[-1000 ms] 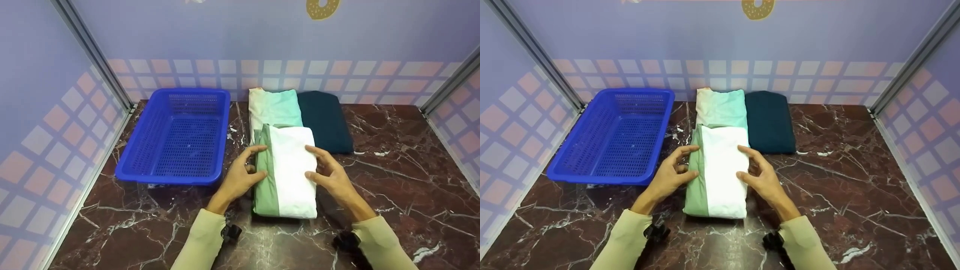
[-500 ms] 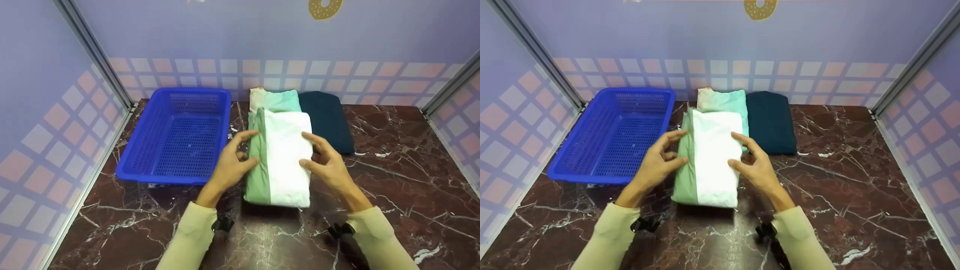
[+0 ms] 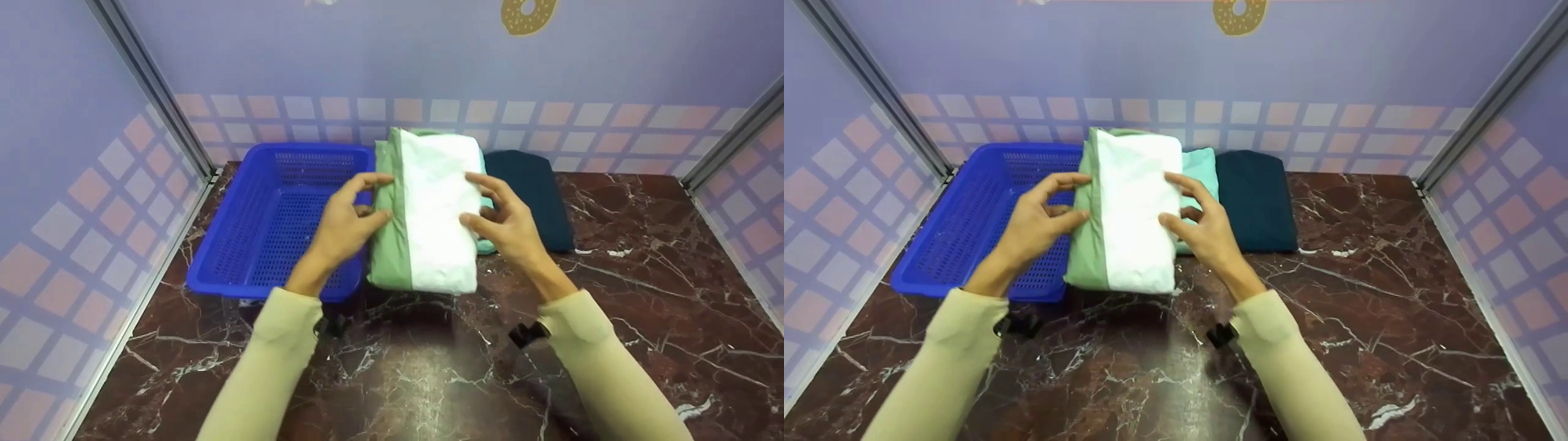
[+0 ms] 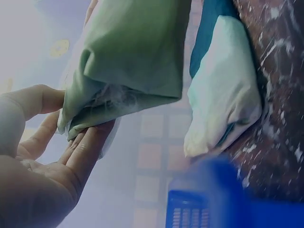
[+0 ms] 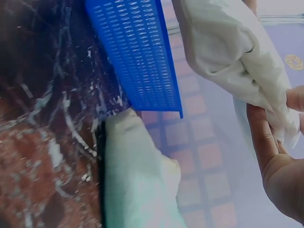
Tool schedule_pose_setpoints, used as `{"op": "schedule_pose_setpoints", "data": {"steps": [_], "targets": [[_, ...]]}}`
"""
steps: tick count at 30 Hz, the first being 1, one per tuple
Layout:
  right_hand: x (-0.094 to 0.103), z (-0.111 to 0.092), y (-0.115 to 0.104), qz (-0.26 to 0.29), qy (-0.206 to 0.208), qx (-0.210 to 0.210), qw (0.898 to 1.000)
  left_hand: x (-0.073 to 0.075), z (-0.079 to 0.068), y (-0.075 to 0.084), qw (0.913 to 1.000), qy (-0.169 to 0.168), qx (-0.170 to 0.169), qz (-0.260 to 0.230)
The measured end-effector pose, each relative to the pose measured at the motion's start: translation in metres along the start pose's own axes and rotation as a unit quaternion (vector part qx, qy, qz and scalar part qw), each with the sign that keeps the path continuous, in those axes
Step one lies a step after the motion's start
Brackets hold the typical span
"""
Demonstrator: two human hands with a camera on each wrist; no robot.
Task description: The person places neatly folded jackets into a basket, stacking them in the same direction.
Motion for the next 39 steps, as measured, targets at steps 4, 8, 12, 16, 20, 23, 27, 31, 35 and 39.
{"op": "schedule_pose_setpoints", "data": {"steps": [4,8,12,16,20,23,27,31,35,39], "targets": [[-0.014,0.010,-0.004,0.001,-0.002,-0.013,1.000,0.013,0.012,0.002,0.9997,0.006,0.014,0.018],[-0.031,0.018,-0.003,0.008,0.001,-0.033,0.999,0.027,0.023,0.000,0.9987,0.011,0.036,0.035],[-0.048,0.025,-0.001,0.012,0.014,-0.046,0.999,0.041,0.033,-0.001,0.9974,0.011,0.041,0.058],[-0.072,0.032,0.001,0.020,0.014,-0.054,0.998,0.060,0.041,0.000,0.9943,0.010,0.050,0.093],[-0.095,0.038,0.003,0.019,0.010,-0.062,0.998,0.079,0.047,-0.002,0.9909,0.010,0.070,0.115],[-0.108,0.041,0.004,0.006,0.006,-0.070,0.998,0.091,0.051,-0.006,0.9892,0.011,0.080,0.122],[-0.127,0.043,0.008,-0.012,-0.011,-0.095,0.995,0.109,0.055,-0.012,0.9869,0.018,0.085,0.136],[-0.146,0.043,0.013,-0.033,-0.024,-0.121,0.992,0.127,0.058,-0.021,0.9846,0.026,0.088,0.149],[-0.161,0.044,0.017,-0.039,-0.028,-0.134,0.990,0.143,0.060,-0.030,0.9821,0.030,0.101,0.156],[-0.171,0.045,0.022,-0.037,-0.027,-0.135,0.990,0.152,0.060,-0.038,0.9800,0.016,0.119,0.159]]}}
Point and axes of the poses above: each hand's wrist, its own z-axis towards the middle knuckle, its own x-axis out of the back of the hand, y = z × x, the point moved 8 cm from there along z, towards the middle knuckle, and after that the axes turned 15 degrees about y, right-handed, at the moved point
